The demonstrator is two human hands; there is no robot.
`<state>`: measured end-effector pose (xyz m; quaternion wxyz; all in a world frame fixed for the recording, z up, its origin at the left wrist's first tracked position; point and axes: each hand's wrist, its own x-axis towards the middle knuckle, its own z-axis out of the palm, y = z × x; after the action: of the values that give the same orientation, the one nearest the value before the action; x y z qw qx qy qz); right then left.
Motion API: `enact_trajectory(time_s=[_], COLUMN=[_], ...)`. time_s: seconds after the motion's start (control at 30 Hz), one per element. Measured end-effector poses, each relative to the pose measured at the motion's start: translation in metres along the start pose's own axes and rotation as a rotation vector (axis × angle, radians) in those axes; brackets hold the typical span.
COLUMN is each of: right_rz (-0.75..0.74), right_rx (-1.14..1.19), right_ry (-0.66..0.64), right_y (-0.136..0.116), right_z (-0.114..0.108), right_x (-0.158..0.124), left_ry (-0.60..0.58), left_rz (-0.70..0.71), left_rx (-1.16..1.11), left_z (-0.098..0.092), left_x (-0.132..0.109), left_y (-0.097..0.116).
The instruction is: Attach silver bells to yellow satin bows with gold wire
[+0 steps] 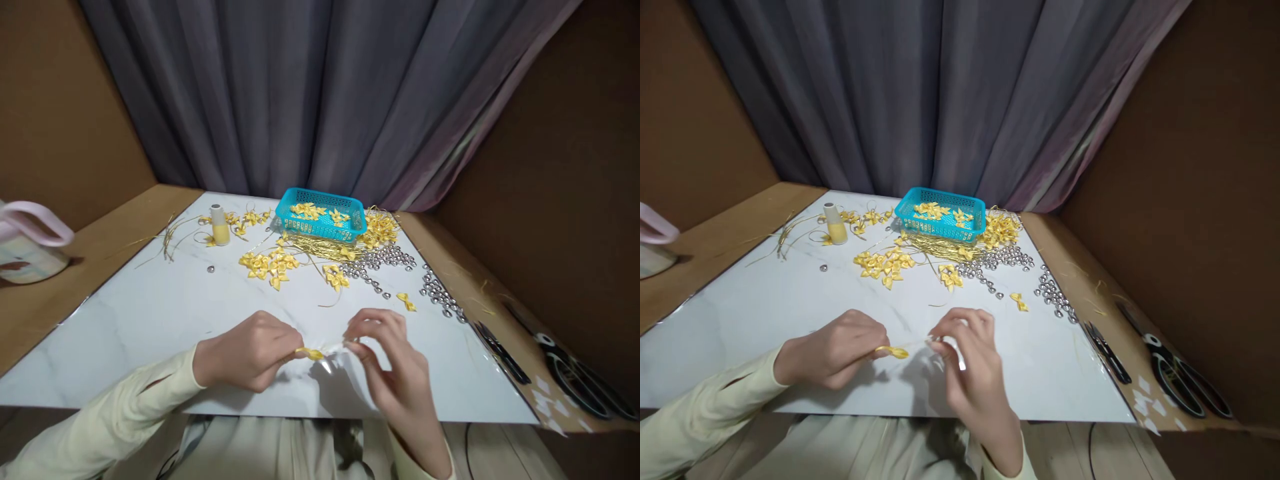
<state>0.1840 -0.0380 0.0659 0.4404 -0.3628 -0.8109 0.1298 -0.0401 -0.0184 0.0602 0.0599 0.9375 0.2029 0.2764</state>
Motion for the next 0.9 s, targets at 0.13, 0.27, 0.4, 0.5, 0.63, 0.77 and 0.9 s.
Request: enact_trajectory(time_s=[0.13,0.27,0.4,0.5,0.63,0.77,0.9], right_rz=[0.117,0.116,0.110,0.144,0.220,0.250,0.250], right_rx=[-0.046,-0.073,-0.063,-0.038,-0.036,0.027,0.179], right_ry=[0.076,0.040,-0.052,-0.175,-0.387,-0.475,-0.457], right_y=[0.009,0.014,0.017,0.020,0.023,0.022,0.015], right_z=[-0.016,-0.024,-0.026,-0.024,-0.019,-0.010,-0.002], right_x=[-0.007,-0.009,-0.007,-0.007,-0.009,-0.009,-0.003], left_ry=[0.003,-0.015,-0.023,0.025,0.068,0.087,0.079], left_rz=[-0.025,-0.032,-0.062,-0.051,-0.006,-0.043,-0.121], left_rx=[-0.046,-0.091,-0.152,-0.159,-0.156,-0.225,-0.336], left_z=[-0.002,-0.001,-0.001,-0.001,-0.001,0.000,-0.001], left_x=[-0.002,-0.001,0.000,0.000,0.003,0.004,0.002], left_y=[-0.001,0.000,-0.002,-0.003,-0.002,-0.001,0.000])
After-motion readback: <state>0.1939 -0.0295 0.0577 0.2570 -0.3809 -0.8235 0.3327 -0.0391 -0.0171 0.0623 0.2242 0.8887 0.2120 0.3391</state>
